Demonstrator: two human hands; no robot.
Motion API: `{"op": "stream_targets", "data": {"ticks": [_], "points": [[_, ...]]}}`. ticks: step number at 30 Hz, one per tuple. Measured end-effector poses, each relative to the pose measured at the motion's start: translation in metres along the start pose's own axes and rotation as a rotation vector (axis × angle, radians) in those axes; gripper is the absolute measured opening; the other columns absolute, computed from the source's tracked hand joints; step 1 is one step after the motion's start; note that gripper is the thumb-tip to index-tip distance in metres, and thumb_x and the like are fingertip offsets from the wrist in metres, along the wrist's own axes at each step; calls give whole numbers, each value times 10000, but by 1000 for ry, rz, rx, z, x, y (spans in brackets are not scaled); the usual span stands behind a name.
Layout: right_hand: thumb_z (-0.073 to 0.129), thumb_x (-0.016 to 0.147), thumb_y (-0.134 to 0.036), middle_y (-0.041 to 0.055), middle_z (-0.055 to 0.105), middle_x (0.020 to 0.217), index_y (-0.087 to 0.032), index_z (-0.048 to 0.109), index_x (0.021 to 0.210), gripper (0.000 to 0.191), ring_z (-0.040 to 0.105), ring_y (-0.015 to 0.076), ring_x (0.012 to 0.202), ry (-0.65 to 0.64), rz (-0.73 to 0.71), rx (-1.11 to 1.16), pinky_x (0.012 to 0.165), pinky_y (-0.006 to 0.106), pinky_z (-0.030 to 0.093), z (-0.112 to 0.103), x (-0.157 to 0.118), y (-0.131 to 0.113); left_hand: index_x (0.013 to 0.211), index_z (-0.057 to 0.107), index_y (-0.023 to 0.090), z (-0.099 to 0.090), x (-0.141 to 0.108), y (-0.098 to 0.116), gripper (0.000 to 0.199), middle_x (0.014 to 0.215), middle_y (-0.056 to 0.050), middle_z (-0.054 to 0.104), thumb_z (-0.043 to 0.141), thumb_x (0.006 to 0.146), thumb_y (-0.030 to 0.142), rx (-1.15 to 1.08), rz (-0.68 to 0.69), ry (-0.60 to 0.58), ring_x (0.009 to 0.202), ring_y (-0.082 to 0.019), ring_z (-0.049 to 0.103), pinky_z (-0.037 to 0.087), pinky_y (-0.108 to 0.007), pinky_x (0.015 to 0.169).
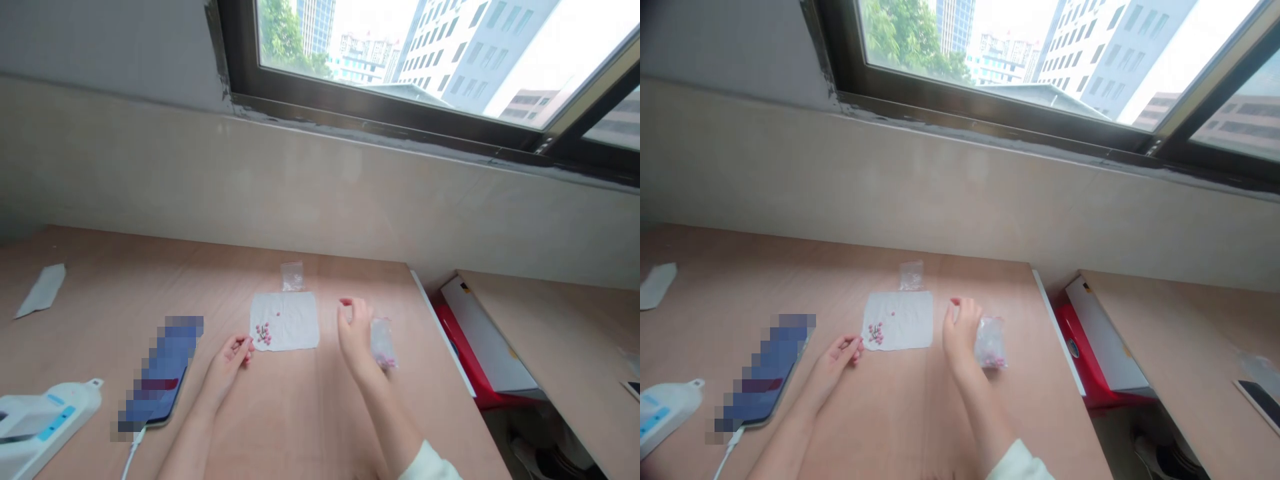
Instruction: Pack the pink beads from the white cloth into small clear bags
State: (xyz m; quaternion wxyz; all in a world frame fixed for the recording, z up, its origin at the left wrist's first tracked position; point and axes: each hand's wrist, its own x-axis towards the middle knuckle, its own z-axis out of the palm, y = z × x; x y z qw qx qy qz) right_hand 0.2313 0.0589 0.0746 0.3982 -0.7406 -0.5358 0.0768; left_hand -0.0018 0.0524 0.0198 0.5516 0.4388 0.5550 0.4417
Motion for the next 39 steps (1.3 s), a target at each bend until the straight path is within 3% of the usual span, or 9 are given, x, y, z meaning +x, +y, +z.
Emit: {"op": "stream_targets", "data": {"ticks": [5,10,13,17,20,23,29,35,39], "points": [[387,652,-14,112,546,1010,-136,533,950,353,403,233,946,-303,-165,-148,767,328,291,90,25,-38,705,515,160,-1,-1,5,314,567,30,528,570,620,458,-14,-10,-28,487,-92,462,385,-210,486],[371,722,-68,125,598,809,-159,581,663,236,444,248,819,-341,-210,-205,704,358,283,120,41,-31,746,518,172,-5,2,-4,264,616,20,528,527,692,430,-10,-1,-82,521,-95,471,385,-208,506],[381,729,-117,105,600,718,-172,568,623,221,441,243,785,-264,-165,-80,705,362,289,109,46,-27,745,524,179,-8,4,-9,271,620,16,530,524,693,445,-15,4,-80,520,-102,479,388,-213,503],[397,739,-233,96,582,768,-166,534,730,153,466,209,792,-133,39,294,708,334,329,75,36,-40,765,544,167,-6,5,1,311,634,-5,571,556,659,460,-30,-22,-66,547,-122,522,426,-242,554],[439,714,-322,53,585,697,-174,493,678,161,500,163,698,-421,141,680,637,280,355,47,13,-49,902,550,153,1,4,19,376,851,-73,623,570,656,437,-113,-12,-85,755,-167,578,438,-291,727],[484,680,-353,25,569,638,-172,488,643,185,487,132,628,-680,231,863,572,242,346,30,-11,-47,922,557,148,9,2,33,380,832,-70,638,571,659,421,-139,-12,-133,754,-178,589,429,-331,769],[458,672,-363,29,553,660,-167,497,691,201,474,137,627,-592,305,736,545,238,327,30,-26,-23,753,581,154,7,-10,48,215,620,-7,609,606,642,336,-87,28,-168,639,-150,573,432,-302,709],[424,703,-318,70,512,814,-180,450,787,164,459,173,734,-110,180,377,643,290,351,19,-29,-39,562,511,161,5,-13,67,189,618,10,567,593,644,311,59,73,-205,640,-127,542,400,-245,660],[419,746,-334,32,506,747,-190,457,744,149,445,145,682,-369,25,479,626,266,353,23,-36,-58,553,458,163,11,-9,69,225,587,22,534,592,640,321,74,75,-244,609,-122,527,388,-230,604]]}}
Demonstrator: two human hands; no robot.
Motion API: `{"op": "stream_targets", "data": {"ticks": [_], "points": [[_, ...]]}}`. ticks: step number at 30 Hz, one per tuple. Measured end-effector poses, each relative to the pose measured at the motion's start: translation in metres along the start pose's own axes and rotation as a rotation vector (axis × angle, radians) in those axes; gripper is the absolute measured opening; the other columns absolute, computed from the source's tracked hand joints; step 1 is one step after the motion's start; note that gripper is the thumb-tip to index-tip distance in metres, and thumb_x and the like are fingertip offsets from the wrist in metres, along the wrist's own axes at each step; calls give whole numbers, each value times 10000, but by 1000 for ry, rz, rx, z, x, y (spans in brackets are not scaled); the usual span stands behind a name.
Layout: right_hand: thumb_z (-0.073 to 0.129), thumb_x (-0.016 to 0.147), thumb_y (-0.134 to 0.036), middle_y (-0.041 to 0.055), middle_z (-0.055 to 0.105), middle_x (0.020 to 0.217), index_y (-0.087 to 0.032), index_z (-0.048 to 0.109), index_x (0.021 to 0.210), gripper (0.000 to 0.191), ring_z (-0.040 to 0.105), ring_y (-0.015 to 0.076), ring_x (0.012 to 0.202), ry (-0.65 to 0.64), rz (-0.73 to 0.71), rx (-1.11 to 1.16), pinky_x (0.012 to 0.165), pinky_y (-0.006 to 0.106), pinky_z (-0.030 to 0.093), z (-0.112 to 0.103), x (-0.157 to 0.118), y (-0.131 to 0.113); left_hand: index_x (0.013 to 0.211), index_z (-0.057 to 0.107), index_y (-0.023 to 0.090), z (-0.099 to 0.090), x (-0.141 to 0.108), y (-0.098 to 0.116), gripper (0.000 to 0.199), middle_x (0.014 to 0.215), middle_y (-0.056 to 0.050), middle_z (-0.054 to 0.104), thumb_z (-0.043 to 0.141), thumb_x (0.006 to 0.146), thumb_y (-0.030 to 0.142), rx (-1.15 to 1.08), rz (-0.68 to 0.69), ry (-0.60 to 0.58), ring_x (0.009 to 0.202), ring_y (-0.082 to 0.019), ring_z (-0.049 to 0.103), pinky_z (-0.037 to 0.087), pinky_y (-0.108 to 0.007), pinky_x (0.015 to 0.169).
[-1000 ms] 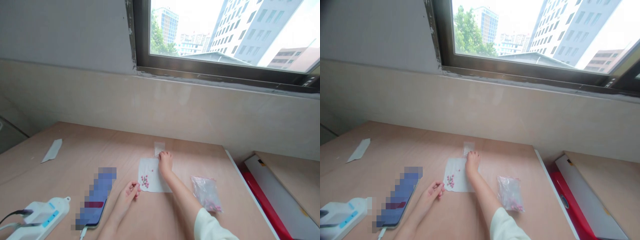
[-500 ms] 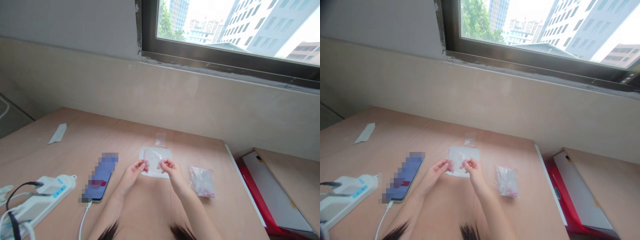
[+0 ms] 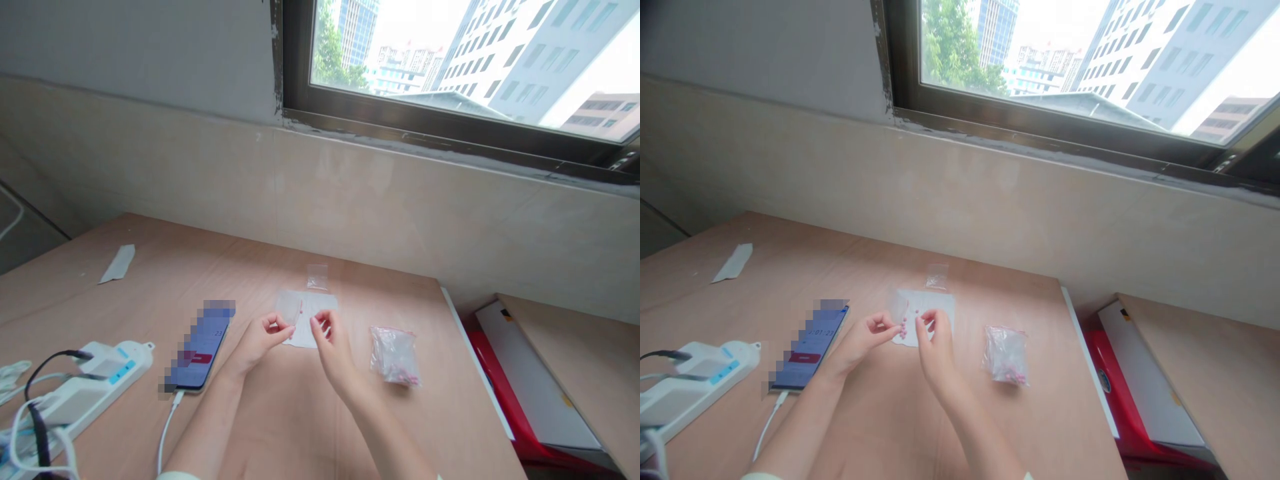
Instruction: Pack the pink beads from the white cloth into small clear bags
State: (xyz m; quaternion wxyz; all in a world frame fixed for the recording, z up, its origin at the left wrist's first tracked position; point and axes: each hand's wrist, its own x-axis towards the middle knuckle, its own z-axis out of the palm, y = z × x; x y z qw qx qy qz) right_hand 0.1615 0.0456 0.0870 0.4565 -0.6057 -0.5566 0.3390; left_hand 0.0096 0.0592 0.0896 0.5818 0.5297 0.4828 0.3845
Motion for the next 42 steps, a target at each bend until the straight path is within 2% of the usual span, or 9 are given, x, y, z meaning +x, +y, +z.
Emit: {"op": "stream_targets", "data": {"ticks": [6,10,17,28,31,34,36,40,42], "points": [[431,754,-321,-21,465,601,-173,463,606,211,414,105,592,-310,24,106,566,224,316,9,8,-6,522,397,167,4,-4,7,273,534,57,385,569,659,328,60,33,-73,538,-89,425,323,-207,532],[390,779,-372,-27,467,624,-174,473,634,259,417,93,604,-408,56,217,573,212,320,5,3,-9,523,352,176,3,-11,9,307,541,57,340,549,676,355,17,-4,-119,542,-88,386,302,-208,534],[470,728,-308,-22,497,564,-164,486,581,206,429,95,555,-390,110,143,547,216,325,8,-11,-5,507,385,181,4,-21,1,266,551,30,413,524,671,338,-6,-73,-181,579,-118,427,333,-229,575],[431,657,-190,-44,380,437,-180,367,461,207,346,80,452,-221,114,-68,450,206,245,6,-2,-14,449,297,195,6,-2,-3,227,446,77,287,457,608,228,212,21,217,440,-75,291,246,-203,448],[423,646,-187,-55,331,428,-184,333,452,214,311,74,446,-237,95,-73,444,205,222,6,-1,-17,470,336,194,0,0,-1,199,451,73,324,460,622,230,295,22,215,444,-84,332,273,-206,452],[412,645,-179,-54,362,446,-182,353,470,185,320,73,454,-341,61,-35,448,202,225,8,-4,-22,680,497,191,-1,-2,3,78,669,22,508,517,616,230,364,96,166,624,-130,478,381,-234,579],[404,633,-158,-52,378,443,-178,370,465,172,326,73,449,-397,95,-19,444,202,224,9,-7,-23,916,507,203,-2,-4,4,292,927,-32,530,503,624,190,376,156,142,827,-167,506,404,-273,725],[382,600,-114,-46,389,417,-167,399,428,181,326,67,430,-395,270,25,439,203,225,9,-10,-20,1075,465,213,-7,-12,6,448,1191,-47,438,386,652,88,371,189,53,1131,-178,371,287,-323,958],[379,610,-121,-36,421,425,-161,412,428,189,357,68,442,-429,323,132,455,204,246,8,-10,-16,1104,458,227,-9,-20,8,435,1242,-25,417,367,697,104,395,146,-70,1192,-166,306,218,-335,1008]]}}
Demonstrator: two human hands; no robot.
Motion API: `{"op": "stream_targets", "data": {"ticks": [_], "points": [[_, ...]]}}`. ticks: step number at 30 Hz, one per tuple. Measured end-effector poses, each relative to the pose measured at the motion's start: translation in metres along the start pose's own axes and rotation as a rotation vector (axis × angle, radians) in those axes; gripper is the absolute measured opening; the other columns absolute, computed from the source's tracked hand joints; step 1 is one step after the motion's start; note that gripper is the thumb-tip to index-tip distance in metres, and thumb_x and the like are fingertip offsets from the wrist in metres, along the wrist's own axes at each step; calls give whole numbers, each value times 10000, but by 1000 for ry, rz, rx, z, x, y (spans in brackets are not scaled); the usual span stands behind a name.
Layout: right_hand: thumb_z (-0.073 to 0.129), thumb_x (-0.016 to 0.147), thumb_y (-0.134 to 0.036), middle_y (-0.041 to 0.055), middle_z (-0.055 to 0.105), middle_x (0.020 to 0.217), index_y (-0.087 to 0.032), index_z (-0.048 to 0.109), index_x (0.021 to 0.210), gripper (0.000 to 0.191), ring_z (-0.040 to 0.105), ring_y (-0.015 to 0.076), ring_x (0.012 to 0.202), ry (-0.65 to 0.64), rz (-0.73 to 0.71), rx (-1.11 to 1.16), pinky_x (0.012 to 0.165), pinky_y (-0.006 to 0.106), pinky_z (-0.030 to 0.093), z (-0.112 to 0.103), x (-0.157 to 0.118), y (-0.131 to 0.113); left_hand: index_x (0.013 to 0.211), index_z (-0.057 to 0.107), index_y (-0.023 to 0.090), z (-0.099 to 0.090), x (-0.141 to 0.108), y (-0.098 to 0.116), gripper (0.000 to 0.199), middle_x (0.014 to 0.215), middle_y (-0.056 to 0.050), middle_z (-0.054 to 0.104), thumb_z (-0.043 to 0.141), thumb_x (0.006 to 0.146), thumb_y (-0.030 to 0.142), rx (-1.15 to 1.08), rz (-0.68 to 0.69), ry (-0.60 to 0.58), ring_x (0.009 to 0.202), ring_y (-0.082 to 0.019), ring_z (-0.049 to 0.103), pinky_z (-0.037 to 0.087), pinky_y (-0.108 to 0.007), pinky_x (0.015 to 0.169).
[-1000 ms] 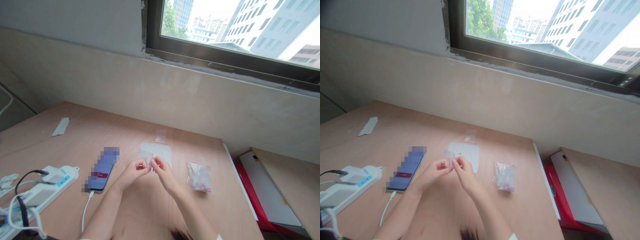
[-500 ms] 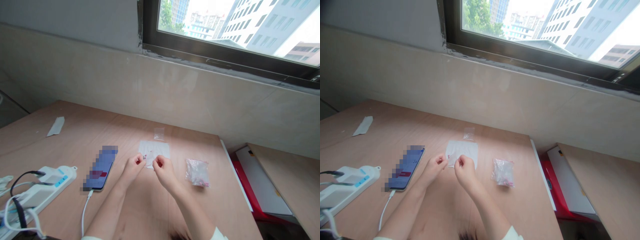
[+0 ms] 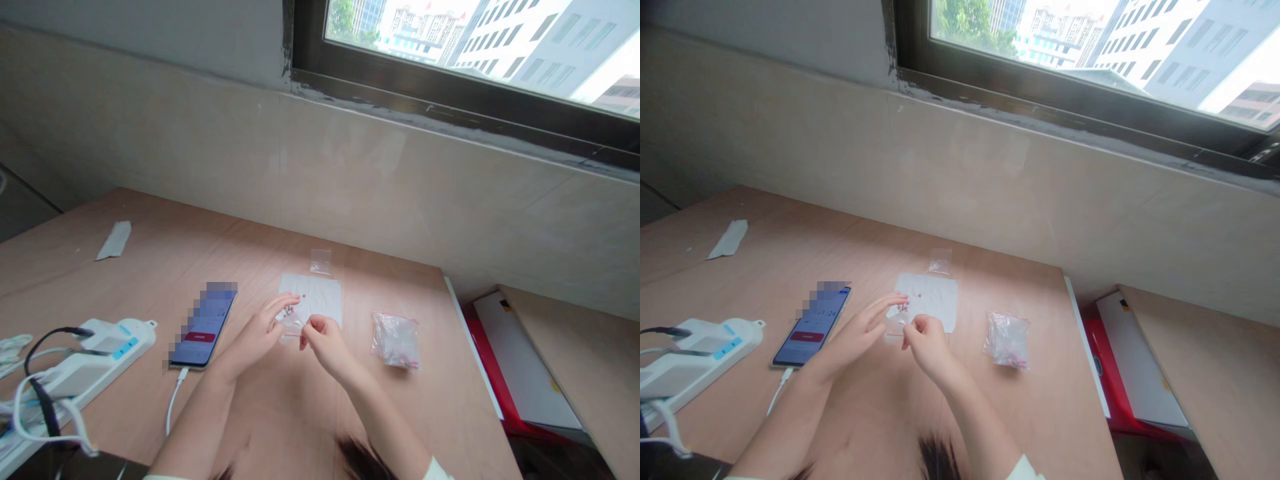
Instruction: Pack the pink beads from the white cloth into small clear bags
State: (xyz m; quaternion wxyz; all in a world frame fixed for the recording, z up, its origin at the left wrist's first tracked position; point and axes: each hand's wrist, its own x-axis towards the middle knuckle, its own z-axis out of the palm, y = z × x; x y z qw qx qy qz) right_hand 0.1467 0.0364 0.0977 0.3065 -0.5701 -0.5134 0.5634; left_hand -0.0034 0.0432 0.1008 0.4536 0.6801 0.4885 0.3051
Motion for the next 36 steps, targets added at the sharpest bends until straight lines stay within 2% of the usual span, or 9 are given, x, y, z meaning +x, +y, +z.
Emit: {"op": "stream_targets", "data": {"ticks": [4,7,10,13,18,24,29,33,36], "points": [[374,644,-144,-20,479,454,-158,432,476,178,391,69,448,-161,-11,269,489,209,284,-3,2,6,1236,296,276,-4,-15,5,552,1335,-2,314,496,723,290,47,-55,-253,1229,-181,254,212,-347,1015],[380,705,-235,4,532,546,-158,463,557,185,380,72,439,-228,-19,369,488,223,298,-3,11,11,1206,331,274,-5,-16,3,580,1301,-7,370,558,679,362,88,-69,-151,1195,-189,319,262,-325,993],[390,732,-322,8,525,625,-171,461,637,192,405,93,483,-12,-46,253,512,241,320,-1,34,20,1153,390,259,-8,-7,-7,501,1234,-17,444,544,691,378,129,-83,-9,1146,-186,385,303,-312,963],[468,685,-232,31,514,721,-174,473,682,59,460,143,663,309,-138,-150,627,271,343,1,64,32,1117,428,235,-12,3,-21,507,1183,-43,481,579,657,383,203,-70,73,1111,-207,416,320,-336,941],[472,667,-120,62,509,791,-176,503,695,70,462,190,767,344,-182,-581,656,293,344,2,94,46,1070,474,213,-16,16,-40,509,1108,-59,531,627,608,361,306,-74,139,1061,-229,448,339,-364,907],[496,696,-138,39,545,704,-168,534,637,76,478,163,725,322,-250,-461,680,281,356,4,80,31,1008,515,212,-9,22,-47,476,1022,-46,582,656,573,344,386,-81,174,987,-233,489,370,-366,855],[531,708,-217,22,549,722,-195,598,706,71,481,152,760,109,-381,-331,694,271,366,15,59,15,952,547,192,0,20,-45,388,976,-52,602,625,609,356,402,-78,211,950,-223,515,390,-352,828],[520,699,-164,49,524,797,-170,569,747,69,471,166,808,233,-308,-376,716,286,371,12,55,32,935,561,194,0,18,-46,382,943,-46,618,631,601,367,424,-57,249,923,-220,521,391,-348,818],[523,680,-126,59,523,803,-166,556,749,87,465,182,824,213,-237,-483,719,295,367,10,56,52,937,562,195,0,17,-47,367,933,-45,621,618,617,367,443,-40,259,920,-216,517,389,-345,815]]}}
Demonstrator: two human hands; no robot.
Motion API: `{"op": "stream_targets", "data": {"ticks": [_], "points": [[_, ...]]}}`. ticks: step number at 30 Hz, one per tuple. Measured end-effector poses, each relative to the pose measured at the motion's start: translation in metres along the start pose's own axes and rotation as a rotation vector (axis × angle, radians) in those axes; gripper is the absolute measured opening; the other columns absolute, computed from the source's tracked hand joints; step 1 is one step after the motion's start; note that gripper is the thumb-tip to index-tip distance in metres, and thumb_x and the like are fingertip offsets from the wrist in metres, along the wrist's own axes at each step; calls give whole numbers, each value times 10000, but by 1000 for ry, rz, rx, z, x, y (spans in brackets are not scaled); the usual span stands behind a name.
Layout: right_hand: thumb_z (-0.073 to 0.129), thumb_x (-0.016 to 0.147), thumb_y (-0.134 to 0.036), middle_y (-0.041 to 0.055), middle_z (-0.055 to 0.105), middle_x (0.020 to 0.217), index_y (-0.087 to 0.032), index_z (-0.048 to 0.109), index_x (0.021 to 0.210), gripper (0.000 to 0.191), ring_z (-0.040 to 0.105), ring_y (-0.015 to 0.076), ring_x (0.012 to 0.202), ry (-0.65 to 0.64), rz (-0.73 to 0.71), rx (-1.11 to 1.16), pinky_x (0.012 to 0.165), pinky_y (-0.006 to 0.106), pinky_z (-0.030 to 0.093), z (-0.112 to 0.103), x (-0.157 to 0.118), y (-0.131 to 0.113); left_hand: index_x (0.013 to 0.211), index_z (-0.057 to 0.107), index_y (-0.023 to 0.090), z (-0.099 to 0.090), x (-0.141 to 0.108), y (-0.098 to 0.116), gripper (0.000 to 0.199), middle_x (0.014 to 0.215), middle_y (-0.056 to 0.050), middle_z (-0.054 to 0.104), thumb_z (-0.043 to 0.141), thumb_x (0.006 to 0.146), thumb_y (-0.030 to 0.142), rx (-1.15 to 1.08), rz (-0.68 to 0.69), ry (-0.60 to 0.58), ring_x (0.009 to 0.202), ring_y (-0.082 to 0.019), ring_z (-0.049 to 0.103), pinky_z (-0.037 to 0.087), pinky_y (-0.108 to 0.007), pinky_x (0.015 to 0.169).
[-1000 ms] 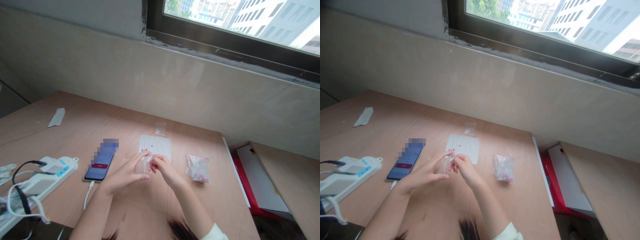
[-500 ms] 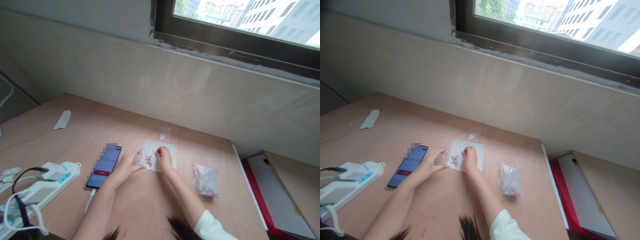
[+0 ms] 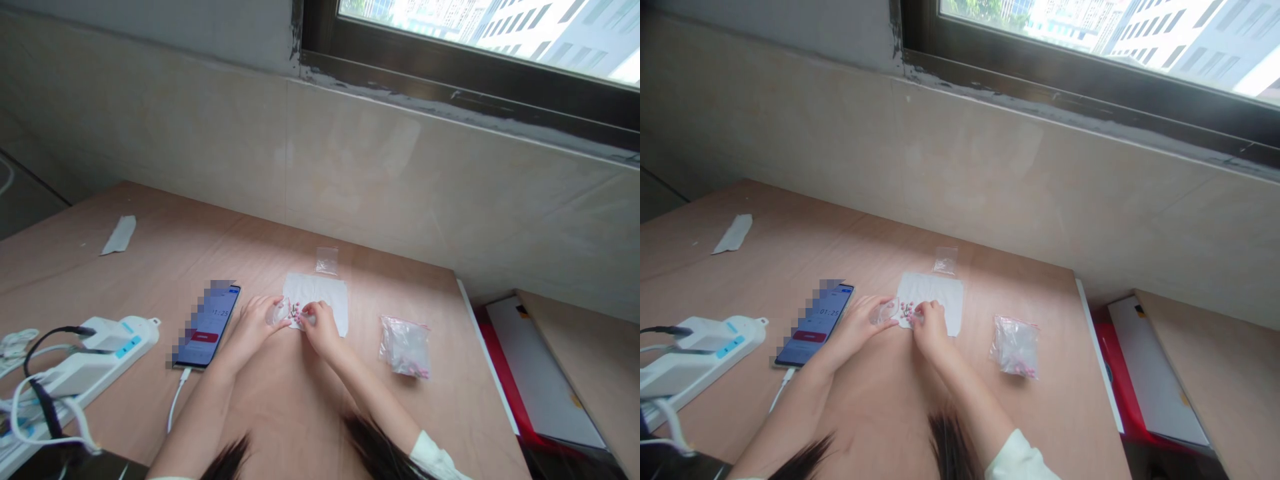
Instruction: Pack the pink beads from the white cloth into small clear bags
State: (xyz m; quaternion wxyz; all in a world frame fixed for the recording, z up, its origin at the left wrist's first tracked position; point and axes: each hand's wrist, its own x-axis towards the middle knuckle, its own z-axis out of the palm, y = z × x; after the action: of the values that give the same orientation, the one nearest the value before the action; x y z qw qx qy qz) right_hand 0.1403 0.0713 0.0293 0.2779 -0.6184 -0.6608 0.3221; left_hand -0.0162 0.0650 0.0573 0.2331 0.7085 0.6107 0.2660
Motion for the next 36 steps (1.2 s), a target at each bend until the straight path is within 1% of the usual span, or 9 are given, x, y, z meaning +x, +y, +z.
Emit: {"op": "stream_targets", "data": {"ticks": [3,7,11,16,19,23,27,32,36], "points": [[491,702,-120,50,526,789,-183,558,747,102,467,176,809,-37,-38,-42,697,281,365,7,-1,9,943,558,198,1,0,-2,346,950,-44,618,598,640,361,4,9,-6,927,-211,512,385,-346,816],[481,708,-126,41,529,745,-182,560,708,96,469,164,763,-39,-81,-45,670,267,363,7,3,8,939,555,206,2,1,-6,332,955,-41,615,577,657,379,-2,29,-16,926,-206,511,382,-349,815],[487,728,-195,29,538,701,-177,565,694,87,471,152,719,26,-84,47,669,271,362,-3,8,-8,937,555,218,3,4,-8,329,966,-37,615,566,662,398,-1,24,-40,931,-211,513,377,-357,814],[500,725,-220,30,533,751,-191,562,776,85,462,158,758,29,-145,124,685,279,368,-4,4,-29,923,564,210,1,4,-8,317,954,-43,621,549,676,407,-12,-1,-46,926,-215,520,381,-352,813],[481,718,-154,46,515,803,-179,538,775,85,448,166,802,85,-130,78,707,289,365,5,-2,-24,930,565,214,-3,2,-10,330,945,-39,622,557,668,415,-5,-1,-32,915,-213,524,387,-343,810],[481,700,-98,57,504,832,-181,549,753,119,425,173,808,26,-191,-61,703,285,358,19,-8,-12,931,561,208,-9,-3,-10,306,939,-36,620,555,679,382,10,-6,-2,894,-200,534,399,-327,799],[432,733,-81,65,520,801,-176,555,694,160,405,175,754,12,-205,-207,653,275,345,28,-6,-7,926,564,192,-12,-4,-6,292,938,-45,623,557,683,354,-7,-20,-5,894,-201,545,408,-326,802],[427,724,-46,55,548,771,-183,559,721,190,393,181,738,26,-230,-265,627,272,322,26,-3,-3,919,564,188,-15,-2,-4,288,937,-50,624,561,681,351,-20,-51,-15,909,-211,547,410,-338,808],[426,736,-53,56,549,714,-189,559,671,201,386,184,708,15,-244,-303,604,278,301,20,-3,-3,926,560,200,-13,1,-9,305,946,-44,621,554,680,380,-23,-41,-15,911,-209,543,404,-341,813]]}}
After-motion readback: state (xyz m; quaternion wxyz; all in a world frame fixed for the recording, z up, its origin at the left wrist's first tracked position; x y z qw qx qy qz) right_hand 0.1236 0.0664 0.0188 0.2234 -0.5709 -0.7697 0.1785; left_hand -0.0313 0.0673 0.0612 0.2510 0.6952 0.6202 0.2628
